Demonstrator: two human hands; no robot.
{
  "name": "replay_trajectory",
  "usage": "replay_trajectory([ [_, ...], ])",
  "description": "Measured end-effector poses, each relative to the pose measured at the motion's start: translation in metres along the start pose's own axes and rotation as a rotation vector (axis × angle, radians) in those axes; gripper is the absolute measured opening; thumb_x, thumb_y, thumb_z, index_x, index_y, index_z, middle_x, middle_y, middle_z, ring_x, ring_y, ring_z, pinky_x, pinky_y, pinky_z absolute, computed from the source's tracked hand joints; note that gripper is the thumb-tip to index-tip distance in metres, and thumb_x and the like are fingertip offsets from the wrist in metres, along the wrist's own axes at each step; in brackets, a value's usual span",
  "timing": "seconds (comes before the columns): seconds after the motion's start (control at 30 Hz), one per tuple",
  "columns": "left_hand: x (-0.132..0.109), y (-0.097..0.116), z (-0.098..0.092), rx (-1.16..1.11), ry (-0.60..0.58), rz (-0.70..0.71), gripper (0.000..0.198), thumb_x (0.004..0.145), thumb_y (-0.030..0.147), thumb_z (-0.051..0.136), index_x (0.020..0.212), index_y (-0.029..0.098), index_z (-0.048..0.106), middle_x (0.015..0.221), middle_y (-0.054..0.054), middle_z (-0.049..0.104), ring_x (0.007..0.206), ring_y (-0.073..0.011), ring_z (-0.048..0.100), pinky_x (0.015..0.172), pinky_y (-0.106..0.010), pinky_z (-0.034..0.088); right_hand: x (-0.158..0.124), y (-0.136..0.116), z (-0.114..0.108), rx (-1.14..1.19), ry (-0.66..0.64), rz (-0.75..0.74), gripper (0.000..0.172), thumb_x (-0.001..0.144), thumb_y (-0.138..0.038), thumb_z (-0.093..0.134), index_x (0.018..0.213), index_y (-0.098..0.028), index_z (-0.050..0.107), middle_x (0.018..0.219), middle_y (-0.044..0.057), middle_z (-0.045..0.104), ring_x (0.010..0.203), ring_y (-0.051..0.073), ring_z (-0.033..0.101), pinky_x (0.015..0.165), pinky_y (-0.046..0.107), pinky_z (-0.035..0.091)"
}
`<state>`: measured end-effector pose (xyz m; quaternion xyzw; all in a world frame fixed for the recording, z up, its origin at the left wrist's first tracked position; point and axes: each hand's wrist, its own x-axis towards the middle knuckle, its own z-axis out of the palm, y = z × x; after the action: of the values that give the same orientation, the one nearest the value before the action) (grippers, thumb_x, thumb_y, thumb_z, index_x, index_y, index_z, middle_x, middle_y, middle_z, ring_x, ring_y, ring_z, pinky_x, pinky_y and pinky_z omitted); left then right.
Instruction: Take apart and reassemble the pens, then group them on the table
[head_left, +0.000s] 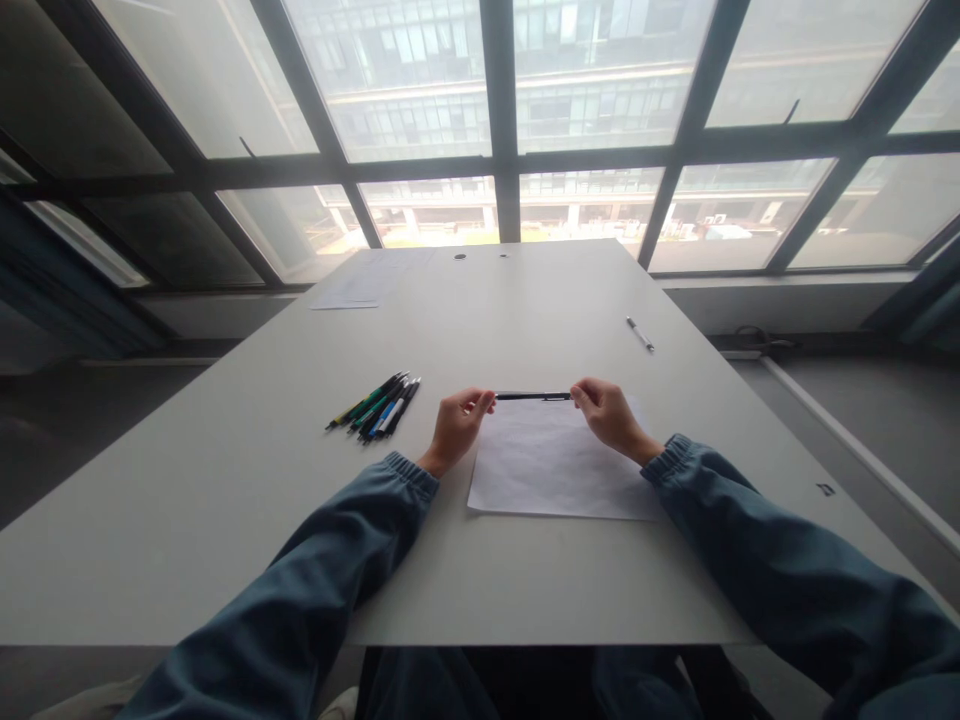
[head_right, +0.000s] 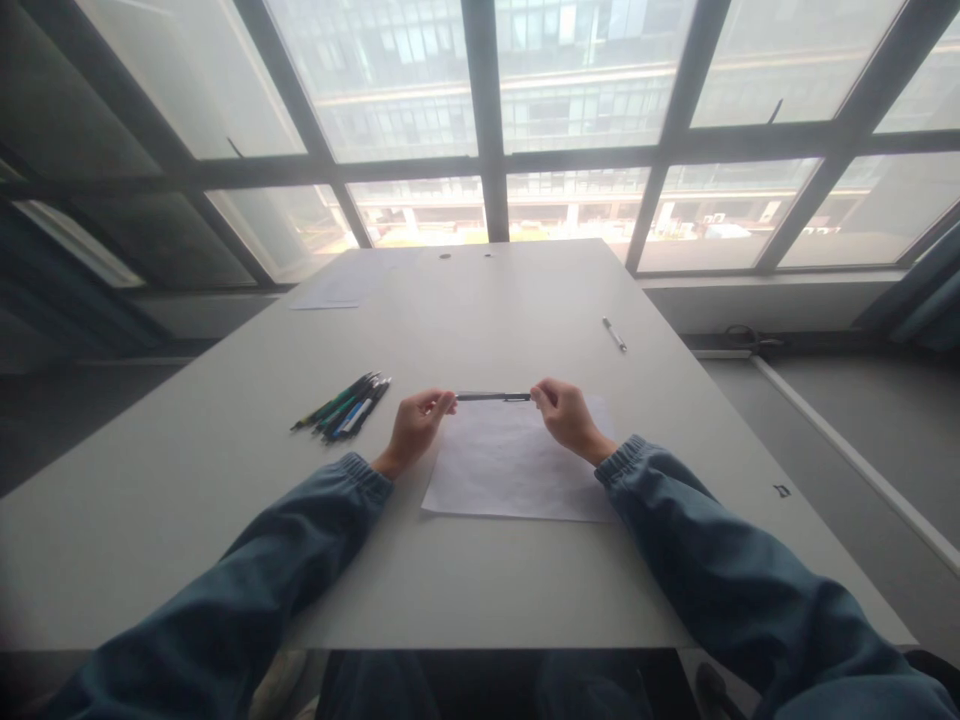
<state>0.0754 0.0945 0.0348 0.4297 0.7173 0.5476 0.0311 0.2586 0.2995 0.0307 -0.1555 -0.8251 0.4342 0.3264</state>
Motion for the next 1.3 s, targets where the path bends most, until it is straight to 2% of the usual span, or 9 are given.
replay_trajectory([
  [0.57, -0.0022, 0.0061, -0.0018, 0.041, -0.027, 0.014, 0.042, 0.094, 0.049, 0.058, 0.070, 0.017, 0.070, 0.067, -0.005, 0.071, 0.066, -0.0173, 0.067, 0.065, -0.026, 0.049, -0.0034, 0.0030, 0.0035, -0.067, 0.045, -0.065, 0.035, 0.097, -0.042, 0.049, 0.071, -0.019, 0.057, 0.062, 0.000, 0.054, 0.060, 0.014, 0.046, 0.059, 0.028, 0.035],
  [1.3, -0.0014, 0.0064, -0.0006, 0.038, -0.030, 0.013, 0.047, 0.095, 0.052, 0.055, 0.064, 0.018, 0.063, 0.058, -0.002, 0.063, 0.057, -0.0149, 0.060, 0.058, -0.025, 0.045, -0.0044, 0.0040, 0.0048, -0.065, 0.057, -0.055, 0.041, 0.099, -0.048, 0.047, 0.071, -0.020, 0.057, 0.060, -0.001, 0.051, 0.058, 0.014, 0.045, 0.059, 0.029, 0.035],
])
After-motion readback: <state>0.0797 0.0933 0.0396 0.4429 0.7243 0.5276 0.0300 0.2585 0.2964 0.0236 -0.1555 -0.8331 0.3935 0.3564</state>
